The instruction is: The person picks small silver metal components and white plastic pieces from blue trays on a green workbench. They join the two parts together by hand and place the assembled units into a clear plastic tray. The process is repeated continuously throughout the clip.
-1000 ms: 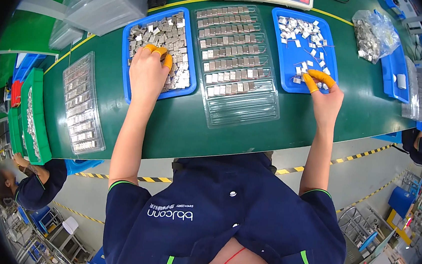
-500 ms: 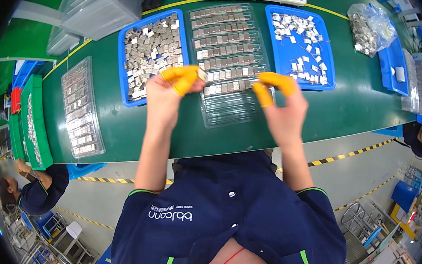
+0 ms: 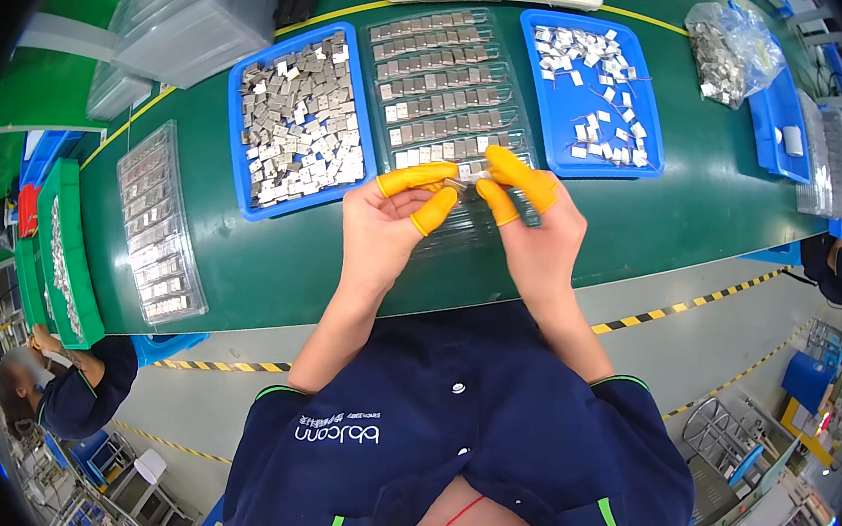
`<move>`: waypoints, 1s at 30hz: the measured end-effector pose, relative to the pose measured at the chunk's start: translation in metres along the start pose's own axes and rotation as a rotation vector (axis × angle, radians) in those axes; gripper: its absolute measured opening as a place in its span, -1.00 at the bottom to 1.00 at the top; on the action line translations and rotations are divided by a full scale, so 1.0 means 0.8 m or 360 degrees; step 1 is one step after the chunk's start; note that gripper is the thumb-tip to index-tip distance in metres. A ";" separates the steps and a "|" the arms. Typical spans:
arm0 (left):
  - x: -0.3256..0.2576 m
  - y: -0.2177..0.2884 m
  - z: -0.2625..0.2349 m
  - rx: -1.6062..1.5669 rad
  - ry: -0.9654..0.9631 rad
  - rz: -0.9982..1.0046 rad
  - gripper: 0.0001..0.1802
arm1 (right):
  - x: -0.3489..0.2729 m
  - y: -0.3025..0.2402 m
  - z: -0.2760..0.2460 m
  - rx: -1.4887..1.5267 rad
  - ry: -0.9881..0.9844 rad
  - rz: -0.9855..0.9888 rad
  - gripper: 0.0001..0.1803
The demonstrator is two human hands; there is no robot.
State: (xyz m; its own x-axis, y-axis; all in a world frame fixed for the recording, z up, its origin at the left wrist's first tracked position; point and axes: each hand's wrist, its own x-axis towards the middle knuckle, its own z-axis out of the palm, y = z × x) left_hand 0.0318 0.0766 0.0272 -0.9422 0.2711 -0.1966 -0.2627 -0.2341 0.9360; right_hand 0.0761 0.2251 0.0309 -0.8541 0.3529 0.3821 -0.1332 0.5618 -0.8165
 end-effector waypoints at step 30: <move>-0.003 0.019 -0.011 -0.0020 -0.0514 -0.0364 -0.76 | 0.000 0.013 -0.033 0.1384 -0.0805 0.1112 -0.68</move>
State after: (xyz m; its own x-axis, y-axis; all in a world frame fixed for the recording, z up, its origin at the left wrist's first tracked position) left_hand 0.0284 0.0642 0.0394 -0.7458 0.5967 -0.2962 -0.4628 -0.1444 0.8746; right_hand 0.0877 0.2505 0.0340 -0.9497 -0.0612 -0.3070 0.3061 -0.3872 -0.8697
